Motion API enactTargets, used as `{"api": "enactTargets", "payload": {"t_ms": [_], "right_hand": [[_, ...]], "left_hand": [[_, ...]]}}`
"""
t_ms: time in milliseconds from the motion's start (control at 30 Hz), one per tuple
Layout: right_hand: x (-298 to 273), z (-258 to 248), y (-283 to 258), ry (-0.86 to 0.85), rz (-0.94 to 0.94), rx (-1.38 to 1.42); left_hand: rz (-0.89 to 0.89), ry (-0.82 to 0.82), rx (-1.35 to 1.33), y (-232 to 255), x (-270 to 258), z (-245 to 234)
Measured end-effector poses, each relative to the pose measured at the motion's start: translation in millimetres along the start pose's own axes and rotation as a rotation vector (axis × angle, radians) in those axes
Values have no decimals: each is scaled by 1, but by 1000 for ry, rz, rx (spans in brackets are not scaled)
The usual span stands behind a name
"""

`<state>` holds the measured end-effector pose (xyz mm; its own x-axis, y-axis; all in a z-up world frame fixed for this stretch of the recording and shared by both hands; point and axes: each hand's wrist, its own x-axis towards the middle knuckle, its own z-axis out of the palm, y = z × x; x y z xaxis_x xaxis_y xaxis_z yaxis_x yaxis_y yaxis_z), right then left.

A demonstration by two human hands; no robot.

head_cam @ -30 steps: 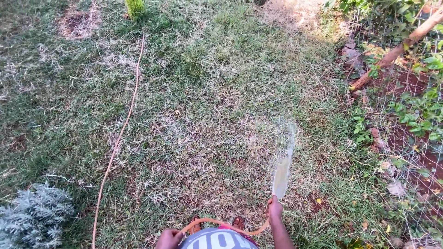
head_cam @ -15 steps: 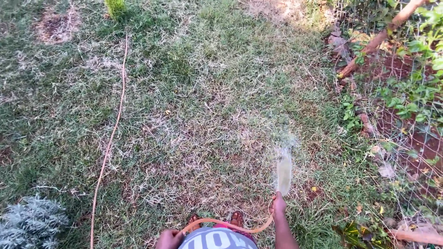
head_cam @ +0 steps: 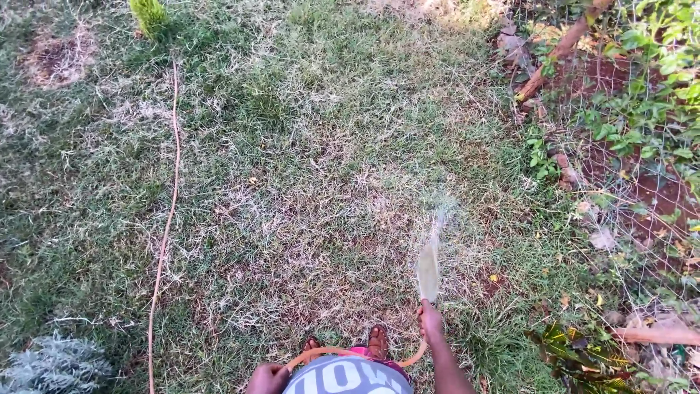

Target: Watering the lawn and garden plants using a garden hose

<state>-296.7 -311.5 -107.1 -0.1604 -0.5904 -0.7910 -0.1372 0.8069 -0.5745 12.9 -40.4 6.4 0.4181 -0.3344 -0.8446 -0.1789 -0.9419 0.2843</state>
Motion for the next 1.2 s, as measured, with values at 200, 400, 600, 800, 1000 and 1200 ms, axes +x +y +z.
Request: {"api": "enactTargets", "payload": {"t_ms": [200,400,600,800,1000,1200], "right_hand": [[-4,13,3,-60,-103,-108],[-14,20,-5,-44,-136,-145],[-12,14,-15,-27,-93,-106],[-6,13,-18,-72,-123,-102],[-6,16,-24,-83,-76,-164],[-3,23,-24,-203,-146,-127]], "left_hand": [[25,57,107,-24,39,17],[-2,35,19,-12,10,11],[-4,43,22,-14,8,14],[-32,11,-85,-11,5,17],[-58,-27,-119,-17,22,20],[-27,63,-117,-33,46,26]]}}
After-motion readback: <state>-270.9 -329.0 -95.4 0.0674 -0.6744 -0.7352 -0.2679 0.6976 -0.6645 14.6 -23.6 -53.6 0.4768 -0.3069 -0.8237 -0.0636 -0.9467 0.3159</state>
